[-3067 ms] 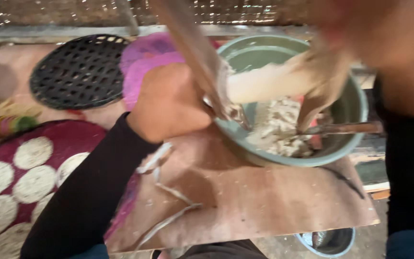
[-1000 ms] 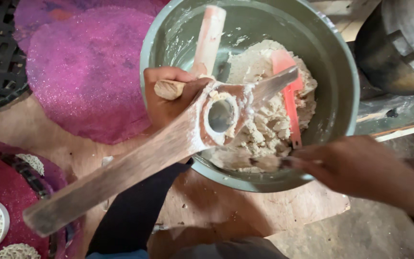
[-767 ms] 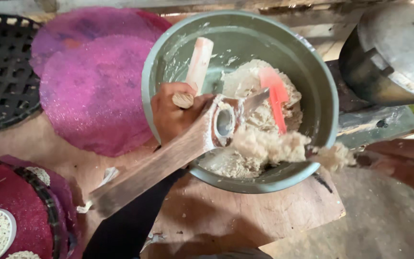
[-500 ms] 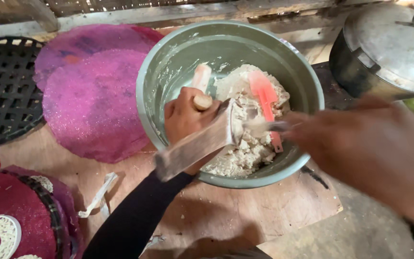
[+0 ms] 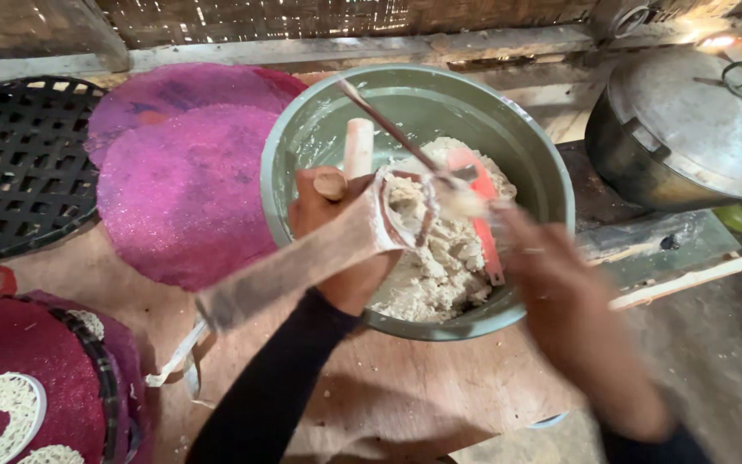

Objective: The person uses a wooden press tool to shape glutinous rice dough into small circular crackers on a tray and refills the tool by hand from a large bowl.

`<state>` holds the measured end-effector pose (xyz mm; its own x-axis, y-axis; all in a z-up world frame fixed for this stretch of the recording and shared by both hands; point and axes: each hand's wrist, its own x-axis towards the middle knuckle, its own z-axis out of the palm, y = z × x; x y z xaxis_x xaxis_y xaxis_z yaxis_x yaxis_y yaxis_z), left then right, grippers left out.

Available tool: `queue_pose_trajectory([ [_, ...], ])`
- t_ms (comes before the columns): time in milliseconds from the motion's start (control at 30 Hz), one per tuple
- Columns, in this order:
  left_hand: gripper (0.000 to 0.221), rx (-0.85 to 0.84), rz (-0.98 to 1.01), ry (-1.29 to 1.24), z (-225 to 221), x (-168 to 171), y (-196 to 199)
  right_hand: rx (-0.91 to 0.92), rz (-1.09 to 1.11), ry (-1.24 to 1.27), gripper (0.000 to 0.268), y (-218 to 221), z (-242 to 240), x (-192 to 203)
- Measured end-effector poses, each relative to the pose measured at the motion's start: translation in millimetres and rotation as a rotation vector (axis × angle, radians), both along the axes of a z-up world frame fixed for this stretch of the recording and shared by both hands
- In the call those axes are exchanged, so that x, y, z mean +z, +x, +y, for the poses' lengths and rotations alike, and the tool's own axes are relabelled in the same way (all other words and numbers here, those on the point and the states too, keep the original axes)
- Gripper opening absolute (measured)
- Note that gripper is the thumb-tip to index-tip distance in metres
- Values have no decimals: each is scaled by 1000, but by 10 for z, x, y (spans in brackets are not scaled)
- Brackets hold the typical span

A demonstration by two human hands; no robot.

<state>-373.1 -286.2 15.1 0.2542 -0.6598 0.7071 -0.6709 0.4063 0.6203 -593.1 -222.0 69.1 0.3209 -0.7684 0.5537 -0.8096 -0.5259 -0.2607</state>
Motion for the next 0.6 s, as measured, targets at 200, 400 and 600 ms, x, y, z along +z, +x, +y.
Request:
queue_pose_trajectory([
  [200,47,-206,325,183,-94,-397,-35,100,-226,200,53,190,120,-816],
  [400,42,-121,167,-14,-165,-607,309,212,-99,282,52,-276,208,-547],
  [600,49,-13,220,-143,-58,-300,171,64,-262,141,34,-246,32,-659],
])
